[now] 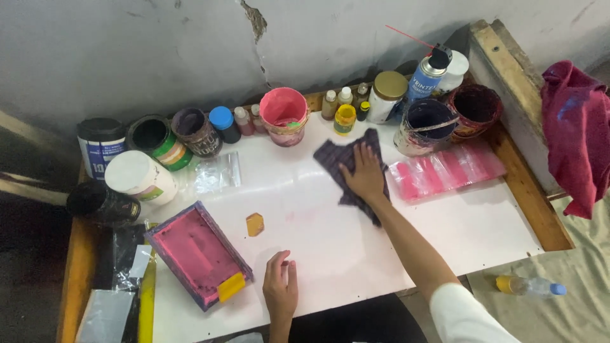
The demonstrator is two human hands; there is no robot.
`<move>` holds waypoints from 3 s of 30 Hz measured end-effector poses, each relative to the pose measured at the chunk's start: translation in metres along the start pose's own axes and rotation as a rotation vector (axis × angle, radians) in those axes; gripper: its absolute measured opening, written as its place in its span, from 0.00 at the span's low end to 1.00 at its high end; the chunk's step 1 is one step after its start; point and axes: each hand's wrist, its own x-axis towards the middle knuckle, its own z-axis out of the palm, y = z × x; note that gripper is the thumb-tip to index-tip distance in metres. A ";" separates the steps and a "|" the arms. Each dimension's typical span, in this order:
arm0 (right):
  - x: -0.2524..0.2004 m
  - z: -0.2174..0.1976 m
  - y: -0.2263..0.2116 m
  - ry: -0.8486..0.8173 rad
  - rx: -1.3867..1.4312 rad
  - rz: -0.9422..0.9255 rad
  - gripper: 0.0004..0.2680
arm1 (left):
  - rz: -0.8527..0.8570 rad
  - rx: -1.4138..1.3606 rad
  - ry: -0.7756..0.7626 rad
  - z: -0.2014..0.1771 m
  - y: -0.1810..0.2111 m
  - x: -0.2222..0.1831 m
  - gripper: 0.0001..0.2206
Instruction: Cleaning a screen printing workbench using a cloth and organizing materials
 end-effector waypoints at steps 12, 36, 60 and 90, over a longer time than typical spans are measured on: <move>-0.035 0.016 -0.032 -0.086 -0.030 -0.126 0.33 | -0.041 -0.045 -0.029 -0.003 0.010 0.000 0.13; -0.060 0.017 0.034 0.103 -0.076 -0.168 0.30 | 0.002 0.096 -0.038 0.001 0.003 -0.002 0.12; -0.032 0.006 0.014 0.039 -0.118 -0.249 0.29 | -0.047 0.042 -0.043 0.014 -0.030 -0.012 0.14; -0.143 -0.035 0.198 -0.189 0.202 -0.276 0.14 | 0.141 0.175 0.009 0.018 -0.032 -0.018 0.16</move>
